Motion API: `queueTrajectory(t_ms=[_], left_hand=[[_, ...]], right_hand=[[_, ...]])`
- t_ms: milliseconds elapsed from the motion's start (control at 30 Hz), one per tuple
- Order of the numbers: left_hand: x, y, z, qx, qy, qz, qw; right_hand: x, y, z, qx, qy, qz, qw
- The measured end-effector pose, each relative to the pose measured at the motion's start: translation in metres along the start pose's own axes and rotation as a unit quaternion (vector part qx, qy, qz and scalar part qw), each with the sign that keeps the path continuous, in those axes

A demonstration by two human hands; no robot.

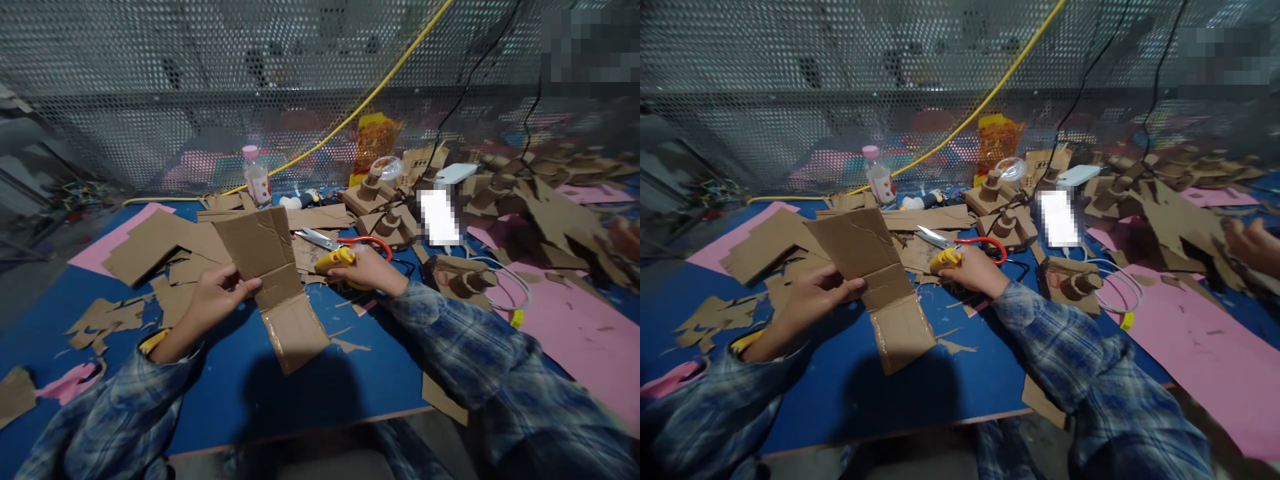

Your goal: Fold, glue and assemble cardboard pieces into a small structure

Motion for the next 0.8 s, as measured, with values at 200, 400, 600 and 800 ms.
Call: queueTrajectory(t_ms=[200, 400, 600, 800], left_hand=[[0.0, 0.001, -0.004, -0.004, -0.014, 0.039, 0.999], [0.0, 0.003, -0.008, -0.014, -0.012, 0.022, 1.0], [0.0, 0.005, -0.012, -0.025, -0.023, 0.02, 0.999], [-0.006, 0.005, -0.012, -0.029, -0.021, 0.003, 0.999]], right_hand=[[-0.006, -0.003, -0.005, 0.03, -0.07, -0.117, 0.99], [-0.014, 0.014, -0.007, -0.019, -0.087, -0.121, 0.989], [-0.024, 0.029, 0.016, -0.082, -0.13, -0.087, 0.984], [-0.04, 0.048, 0.024, -0.077, -0.299, -0.146, 0.94]])
Point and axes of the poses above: each hand's wrist, its own y-axis away from the middle knuckle, its own z-axis out of the back of the hand, x = y × z, the point moved 3 cm from there along -y, towards the middle knuckle, and after that the axes turned 9 degrees about -x, right-handed, at the moved point
